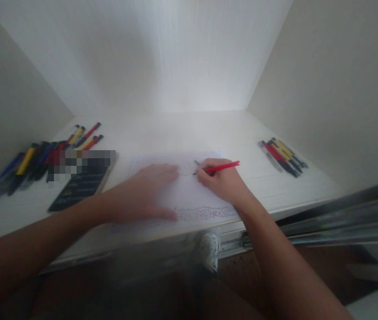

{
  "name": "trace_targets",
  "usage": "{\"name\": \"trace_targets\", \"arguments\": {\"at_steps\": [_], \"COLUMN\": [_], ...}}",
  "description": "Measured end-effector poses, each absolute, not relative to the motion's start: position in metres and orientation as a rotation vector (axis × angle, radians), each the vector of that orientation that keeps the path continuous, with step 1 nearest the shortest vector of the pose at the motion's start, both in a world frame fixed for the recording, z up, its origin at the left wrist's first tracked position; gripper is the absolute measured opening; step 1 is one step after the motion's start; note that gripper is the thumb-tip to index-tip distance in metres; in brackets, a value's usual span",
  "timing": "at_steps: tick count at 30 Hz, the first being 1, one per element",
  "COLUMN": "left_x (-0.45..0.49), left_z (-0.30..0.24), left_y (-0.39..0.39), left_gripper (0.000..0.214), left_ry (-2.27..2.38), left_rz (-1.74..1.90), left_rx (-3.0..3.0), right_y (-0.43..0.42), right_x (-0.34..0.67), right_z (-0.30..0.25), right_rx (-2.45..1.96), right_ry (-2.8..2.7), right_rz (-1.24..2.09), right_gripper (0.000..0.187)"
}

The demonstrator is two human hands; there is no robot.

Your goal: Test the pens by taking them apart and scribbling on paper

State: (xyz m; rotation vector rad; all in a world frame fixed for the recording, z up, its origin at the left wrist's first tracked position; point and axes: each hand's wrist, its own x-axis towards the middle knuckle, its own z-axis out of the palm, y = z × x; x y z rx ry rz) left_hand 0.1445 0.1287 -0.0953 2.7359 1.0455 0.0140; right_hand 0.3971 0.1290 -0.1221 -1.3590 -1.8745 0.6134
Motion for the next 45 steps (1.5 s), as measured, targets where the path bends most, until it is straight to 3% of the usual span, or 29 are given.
{"name": "trace_targets", "arguments": {"at_steps": [45], "left_x": [0.1418], "left_z": [-0.0964], "left_y": [0.1298], "left_gripper": [0.104], "left_ry": [1.009], "left_rz": [0.053], "left_rx": [2.728], "right_y": [0.1261], "right_x": [0.3962], "right_z": [-0.1186], "right_rx": [-1.343], "right_ry": [-1.896], "right_rz": [0.603], "right_gripper": [0.019]}}
